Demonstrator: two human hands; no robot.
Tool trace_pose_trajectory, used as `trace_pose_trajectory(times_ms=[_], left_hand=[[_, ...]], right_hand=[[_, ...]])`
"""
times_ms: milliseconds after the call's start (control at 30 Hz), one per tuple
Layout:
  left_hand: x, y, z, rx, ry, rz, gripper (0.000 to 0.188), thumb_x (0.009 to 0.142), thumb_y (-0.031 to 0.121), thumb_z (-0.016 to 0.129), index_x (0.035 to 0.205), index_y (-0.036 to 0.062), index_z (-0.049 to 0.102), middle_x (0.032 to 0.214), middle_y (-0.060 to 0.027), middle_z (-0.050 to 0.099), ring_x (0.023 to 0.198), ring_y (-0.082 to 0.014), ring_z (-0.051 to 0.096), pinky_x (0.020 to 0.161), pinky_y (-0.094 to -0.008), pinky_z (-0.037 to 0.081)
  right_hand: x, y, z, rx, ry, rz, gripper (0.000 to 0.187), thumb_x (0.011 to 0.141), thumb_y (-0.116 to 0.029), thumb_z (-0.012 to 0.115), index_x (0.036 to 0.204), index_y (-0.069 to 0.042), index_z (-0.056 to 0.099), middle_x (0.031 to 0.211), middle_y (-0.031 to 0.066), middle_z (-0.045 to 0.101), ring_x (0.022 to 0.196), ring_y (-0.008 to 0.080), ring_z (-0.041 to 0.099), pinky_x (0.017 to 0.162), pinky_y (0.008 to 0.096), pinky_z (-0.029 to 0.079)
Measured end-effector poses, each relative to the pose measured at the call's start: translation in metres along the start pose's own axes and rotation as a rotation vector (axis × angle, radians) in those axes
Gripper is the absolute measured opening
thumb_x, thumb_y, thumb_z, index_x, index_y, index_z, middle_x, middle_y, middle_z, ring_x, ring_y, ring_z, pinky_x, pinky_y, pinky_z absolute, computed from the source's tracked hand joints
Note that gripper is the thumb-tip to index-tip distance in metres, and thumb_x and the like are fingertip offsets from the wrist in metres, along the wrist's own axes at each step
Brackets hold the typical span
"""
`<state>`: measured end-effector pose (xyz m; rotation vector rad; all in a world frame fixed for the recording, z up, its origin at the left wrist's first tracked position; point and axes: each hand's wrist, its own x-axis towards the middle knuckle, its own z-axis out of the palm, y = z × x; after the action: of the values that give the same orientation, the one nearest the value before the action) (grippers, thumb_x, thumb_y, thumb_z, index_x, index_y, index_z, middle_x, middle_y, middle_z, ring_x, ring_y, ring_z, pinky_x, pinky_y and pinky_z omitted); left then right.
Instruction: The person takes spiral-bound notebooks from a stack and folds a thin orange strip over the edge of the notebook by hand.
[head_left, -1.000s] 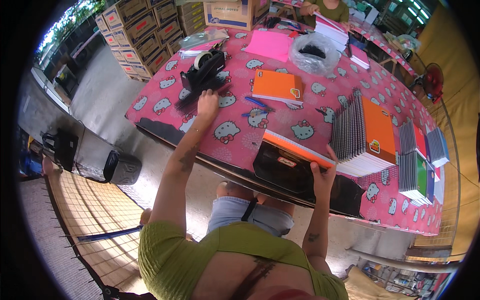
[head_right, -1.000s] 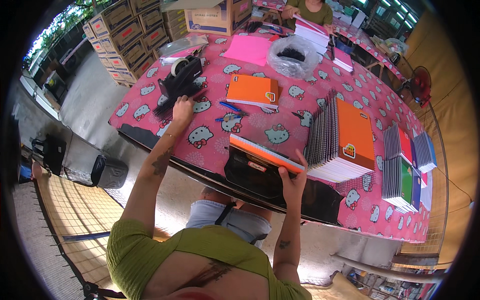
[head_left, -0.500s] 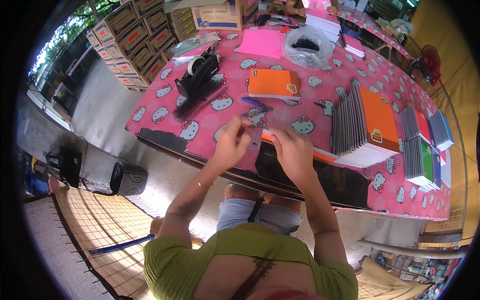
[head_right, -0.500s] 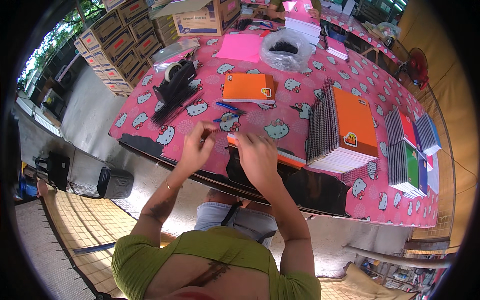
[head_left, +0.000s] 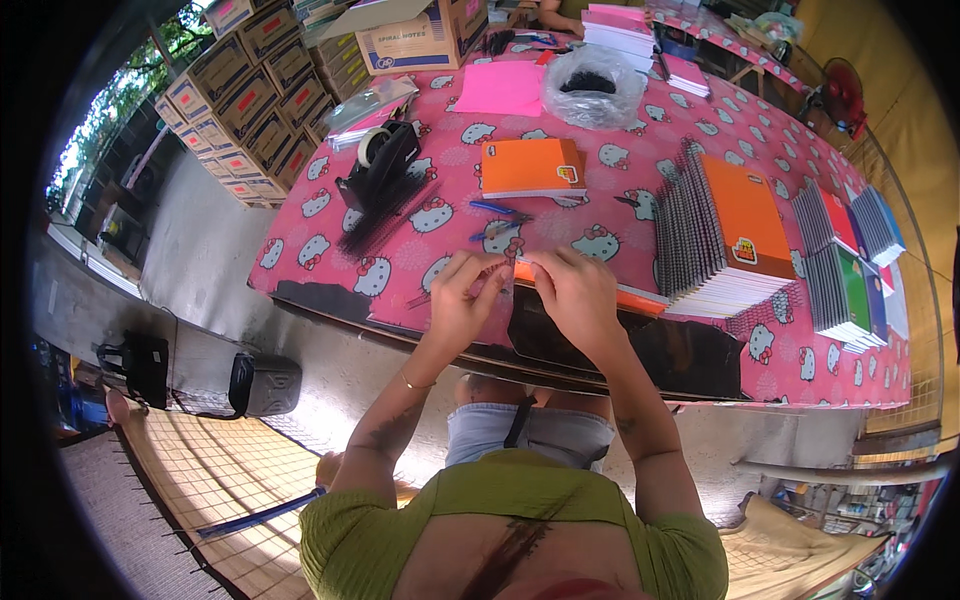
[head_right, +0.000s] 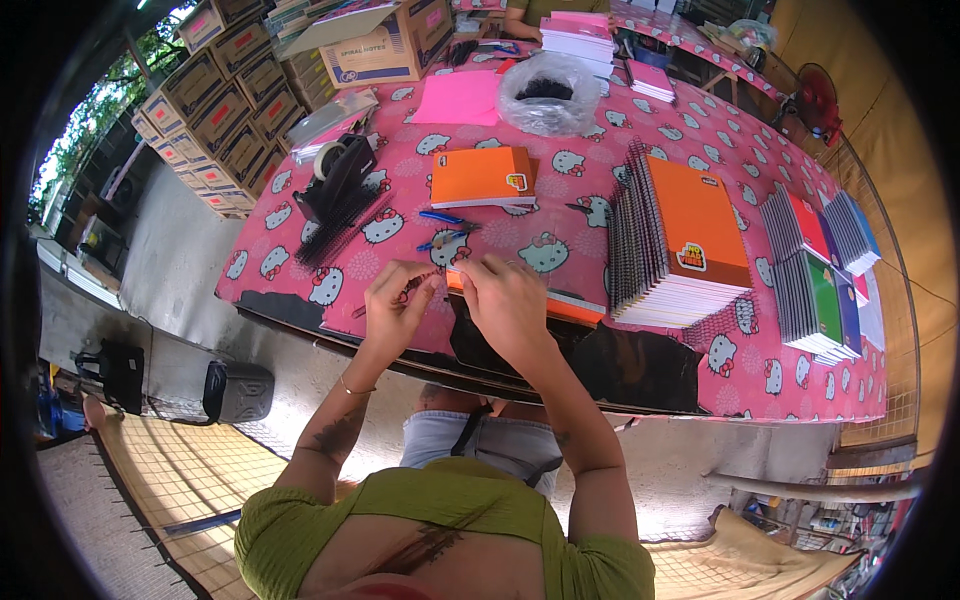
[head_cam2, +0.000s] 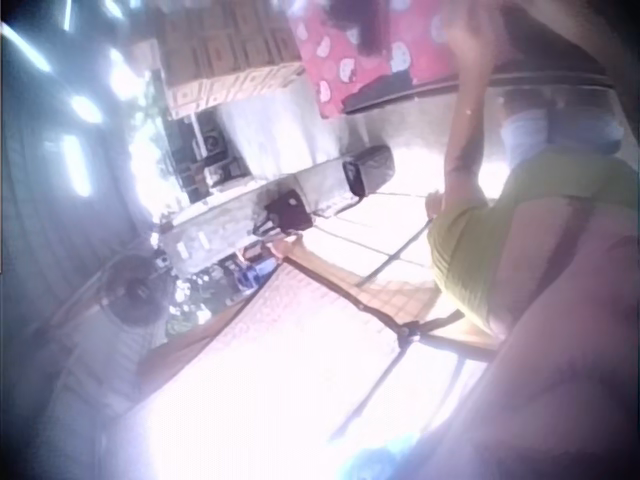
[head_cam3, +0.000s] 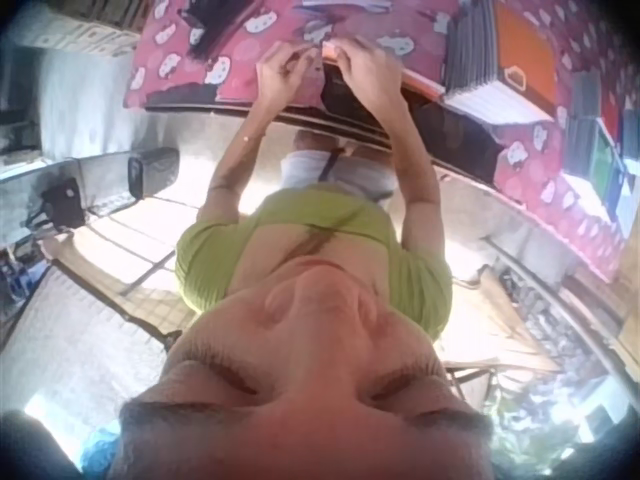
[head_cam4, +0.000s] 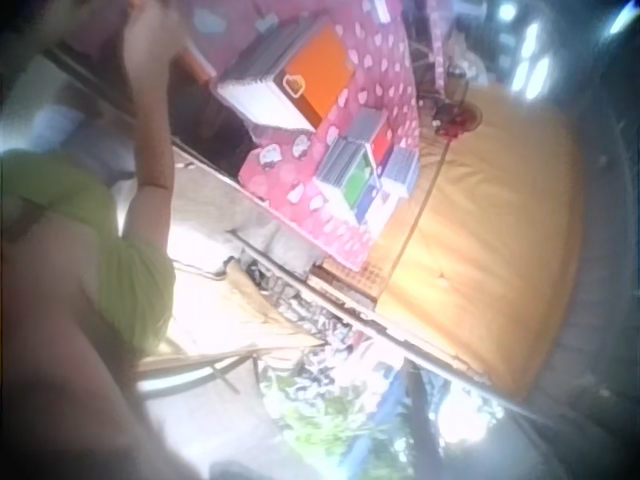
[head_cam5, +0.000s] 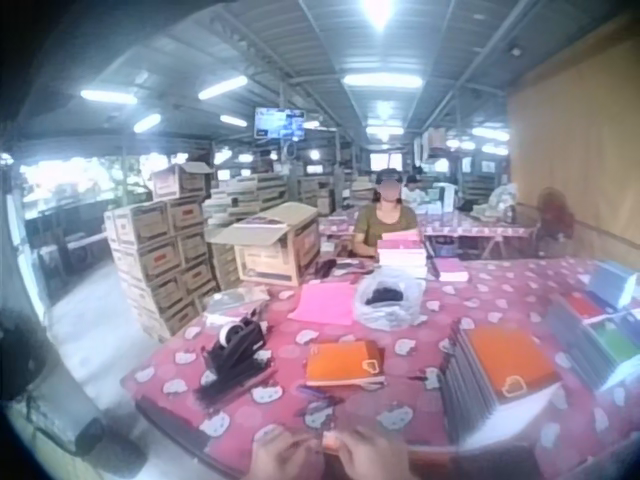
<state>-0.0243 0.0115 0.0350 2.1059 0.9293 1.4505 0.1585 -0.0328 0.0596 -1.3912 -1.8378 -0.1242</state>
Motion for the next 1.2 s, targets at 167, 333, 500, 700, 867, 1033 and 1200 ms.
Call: trace_pose_trajectory(times_ms=[167, 333, 500, 700, 867, 1033, 1200], left_hand=[[0.004, -0.007, -0.005, 0.014, -0.099, -0.013, 0.017, 0.087, 0.002, 0.075, 0.103, 0.0008, 0.069, 0.091, -0.0115, 0.066, 0.081, -0.0209, 0.067, 0.068, -0.0308, 0.053], [0.021, -0.003, -0.012, -0.026, -0.262, 0.095, 0.02, 0.086, 0.002, 0.074, 0.106, 0.0014, 0.068, 0.094, -0.0113, 0.064, 0.08, -0.0234, 0.066, 0.068, -0.034, 0.052], [0.043, -0.014, -0.02, 0.094, -0.609, 0.012, 0.027, 0.088, 0.01, 0.074, 0.113, 0.002, 0.066, 0.103, -0.0149, 0.063, 0.081, -0.0319, 0.066, 0.069, -0.0407, 0.052], [0.054, -0.001, -0.019, -0.037, -0.542, 0.125, 0.022, 0.096, 0.016, 0.067, 0.112, 0.0002, 0.066, 0.102, -0.0107, 0.065, 0.075, -0.0218, 0.061, 0.059, -0.034, 0.048], [0.06, 0.0, -0.021, 0.058, -0.684, 0.079, 0.024, 0.096, 0.017, 0.068, 0.112, -0.0007, 0.065, 0.099, -0.0129, 0.065, 0.075, -0.0241, 0.062, 0.059, -0.0339, 0.048], [0.068, -0.002, -0.019, 0.07, -0.712, 0.104, 0.024, 0.093, 0.016, 0.071, 0.108, -0.0017, 0.064, 0.093, -0.015, 0.062, 0.074, -0.027, 0.062, 0.061, -0.0352, 0.049], [0.059, 0.011, -0.016, 0.171, -0.58, 0.211, 0.023, 0.091, 0.019, 0.071, 0.103, 0.0006, 0.065, 0.094, -0.0171, 0.062, 0.082, -0.0395, 0.065, 0.067, -0.0453, 0.05]], right_hand=[[0.002, -0.001, -0.002, 0.073, -0.003, -0.011, 0.008, 0.087, -0.011, 0.068, 0.094, -0.011, 0.068, 0.074, 0.0082, 0.064, 0.069, 0.0298, 0.064, 0.063, 0.0422, 0.05], [0.002, 0.002, -0.005, 0.084, -0.07, 0.016, 0.008, 0.086, -0.012, 0.067, 0.094, -0.011, 0.066, 0.076, 0.0089, 0.067, 0.07, 0.0313, 0.067, 0.063, 0.0438, 0.051], [0.002, 0.002, -0.008, 0.137, -0.131, 0.059, 0.012, 0.089, -0.015, 0.068, 0.1, -0.011, 0.067, 0.086, 0.0121, 0.07, 0.074, 0.0344, 0.068, 0.063, 0.0448, 0.051], [0.0, 0.012, -0.01, 0.204, -0.133, 0.071, 0.012, 0.09, -0.012, 0.068, 0.1, -0.006, 0.066, 0.086, 0.0156, 0.069, 0.075, 0.0378, 0.067, 0.066, 0.0468, 0.051], [0.0, 0.017, -0.009, 0.226, -0.152, 0.051, 0.01, 0.089, -0.011, 0.068, 0.098, -0.005, 0.066, 0.085, 0.0158, 0.067, 0.076, 0.0386, 0.066, 0.066, 0.0471, 0.05], [0.001, 0.017, -0.013, 0.222, -0.182, 0.078, 0.011, 0.088, -0.014, 0.067, 0.097, -0.007, 0.066, 0.086, 0.0153, 0.066, 0.08, 0.0381, 0.066, 0.069, 0.0482, 0.051], [-0.006, 0.006, -0.026, -0.041, -0.009, -0.016, 0.01, 0.086, -0.016, 0.068, 0.093, -0.01, 0.066, 0.081, 0.0128, 0.067, 0.079, 0.0333, 0.069, 0.066, 0.0471, 0.052]])
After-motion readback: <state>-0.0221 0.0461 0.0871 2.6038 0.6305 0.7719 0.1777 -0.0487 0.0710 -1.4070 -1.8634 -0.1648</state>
